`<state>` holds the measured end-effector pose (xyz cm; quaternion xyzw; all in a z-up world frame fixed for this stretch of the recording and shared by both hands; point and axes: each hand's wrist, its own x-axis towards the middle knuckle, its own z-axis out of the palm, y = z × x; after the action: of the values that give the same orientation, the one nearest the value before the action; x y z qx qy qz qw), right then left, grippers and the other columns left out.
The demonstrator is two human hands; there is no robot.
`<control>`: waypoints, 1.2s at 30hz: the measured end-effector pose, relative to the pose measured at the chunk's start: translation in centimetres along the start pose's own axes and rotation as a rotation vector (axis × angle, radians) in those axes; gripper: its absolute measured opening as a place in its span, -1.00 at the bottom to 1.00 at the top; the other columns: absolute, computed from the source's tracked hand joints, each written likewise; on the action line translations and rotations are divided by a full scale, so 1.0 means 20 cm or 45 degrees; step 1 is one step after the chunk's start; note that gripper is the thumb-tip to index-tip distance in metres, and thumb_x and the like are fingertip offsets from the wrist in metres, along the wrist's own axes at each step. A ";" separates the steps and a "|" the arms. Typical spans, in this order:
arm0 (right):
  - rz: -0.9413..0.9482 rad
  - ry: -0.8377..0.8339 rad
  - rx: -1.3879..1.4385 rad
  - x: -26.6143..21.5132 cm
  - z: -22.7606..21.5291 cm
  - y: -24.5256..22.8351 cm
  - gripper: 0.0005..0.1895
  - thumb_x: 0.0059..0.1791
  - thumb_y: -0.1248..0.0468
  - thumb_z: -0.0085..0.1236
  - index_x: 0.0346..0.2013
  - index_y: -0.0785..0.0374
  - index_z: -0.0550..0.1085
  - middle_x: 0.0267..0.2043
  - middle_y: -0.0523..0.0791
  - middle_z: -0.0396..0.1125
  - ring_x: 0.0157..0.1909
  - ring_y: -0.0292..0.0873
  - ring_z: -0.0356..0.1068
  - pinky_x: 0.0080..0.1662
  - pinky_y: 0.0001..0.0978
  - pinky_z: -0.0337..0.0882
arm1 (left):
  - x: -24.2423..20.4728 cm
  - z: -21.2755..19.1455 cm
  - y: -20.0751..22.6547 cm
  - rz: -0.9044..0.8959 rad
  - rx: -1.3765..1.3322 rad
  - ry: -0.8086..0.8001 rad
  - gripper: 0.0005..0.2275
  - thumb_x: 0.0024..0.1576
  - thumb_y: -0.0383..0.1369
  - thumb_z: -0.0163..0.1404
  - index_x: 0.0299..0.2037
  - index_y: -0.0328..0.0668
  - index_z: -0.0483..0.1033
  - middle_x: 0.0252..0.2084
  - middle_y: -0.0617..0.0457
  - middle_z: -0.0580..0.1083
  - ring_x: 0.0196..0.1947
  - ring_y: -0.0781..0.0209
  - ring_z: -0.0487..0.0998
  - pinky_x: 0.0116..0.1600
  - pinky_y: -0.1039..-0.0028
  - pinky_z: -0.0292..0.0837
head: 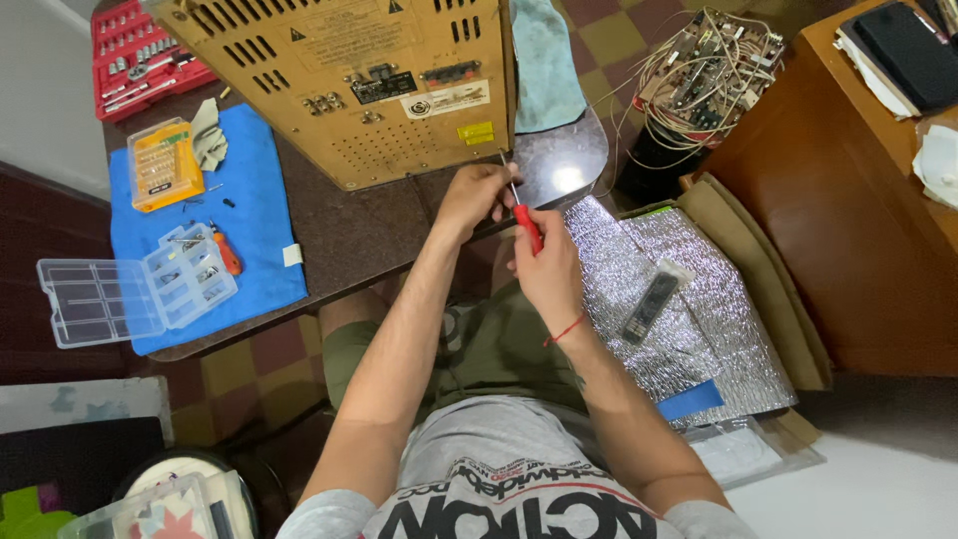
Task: The person uses a red-handled screwdriver to unscrew and remove screws from the back panel of a beige electronic device. They place the removed screws into a compartmentalized plastic parts box on the table.
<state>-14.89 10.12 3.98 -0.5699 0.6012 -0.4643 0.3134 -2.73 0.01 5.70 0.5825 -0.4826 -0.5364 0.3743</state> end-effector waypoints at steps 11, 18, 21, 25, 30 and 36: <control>0.150 -0.148 -0.083 0.02 0.05 0.12 -0.43 -0.02 0.04 0.30 0.17 0.20 0.31 -0.04 0.08 0.37 -0.25 0.06 0.47 -0.29 -0.17 0.50 | 0.20 0.03 -0.21 0.021 0.043 0.148 -0.83 0.04 -0.29 0.17 -0.44 -0.25 0.63 -0.67 0.03 0.49 -0.74 0.31 0.54 -0.57 0.65 0.29; 0.048 0.003 -0.052 0.08 0.06 0.16 -0.77 0.19 0.18 -0.11 0.05 0.23 0.38 -0.29 -0.01 0.52 -0.17 0.10 0.52 -0.13 -0.04 0.46 | 0.21 0.00 -0.20 0.032 -0.046 0.025 -0.78 0.12 -0.23 0.10 -0.43 -0.23 0.58 -0.66 0.03 0.44 -0.78 0.31 0.47 -0.62 0.60 0.25; 0.415 -0.075 0.758 0.11 0.13 0.13 -0.71 0.22 0.23 -0.38 0.16 0.31 0.22 -0.48 -0.06 0.30 -0.74 -0.33 0.12 -0.73 -0.60 0.03 | 0.11 -0.01 -0.10 0.048 -0.056 -0.134 -0.80 0.12 -0.28 0.08 -0.42 -0.26 0.54 -0.64 0.04 0.37 -0.78 0.34 0.38 -0.62 0.63 0.15; 0.574 -0.093 0.874 0.10 0.11 0.10 -0.68 0.22 0.16 -0.28 0.19 0.29 0.20 -0.44 -0.02 0.32 -0.75 -0.35 0.12 -0.72 -0.62 -0.05 | 0.20 0.02 -0.20 0.045 0.008 -0.022 -0.81 0.08 -0.30 0.11 -0.45 -0.27 0.61 -0.67 0.02 0.44 -0.75 0.30 0.49 -0.61 0.62 0.24; -0.173 -0.017 -0.292 0.03 0.06 0.13 -0.46 -0.06 0.18 0.40 0.07 0.26 0.31 -0.02 0.06 0.30 0.02 0.20 0.46 -0.10 -0.03 0.55 | 0.20 0.04 -0.19 0.002 0.040 0.152 -0.81 0.03 -0.27 0.18 -0.52 -0.22 0.61 -0.70 0.04 0.48 -0.73 0.29 0.56 -0.59 0.64 0.32; -0.081 0.080 -0.035 0.06 0.09 0.17 -0.79 0.17 0.24 -0.01 0.01 0.32 0.35 -0.08 0.19 0.42 -0.04 0.32 0.47 -0.07 0.06 0.50 | 0.18 0.01 -0.17 0.050 0.059 0.057 -0.77 0.10 -0.22 0.12 -0.50 -0.18 0.60 -0.71 0.07 0.45 -0.78 0.29 0.50 -0.61 0.58 0.32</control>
<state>-14.77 8.29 0.47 -0.5780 0.5987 -0.4834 0.2716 -2.43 -2.54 1.47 0.5932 -0.4977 -0.5044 0.3821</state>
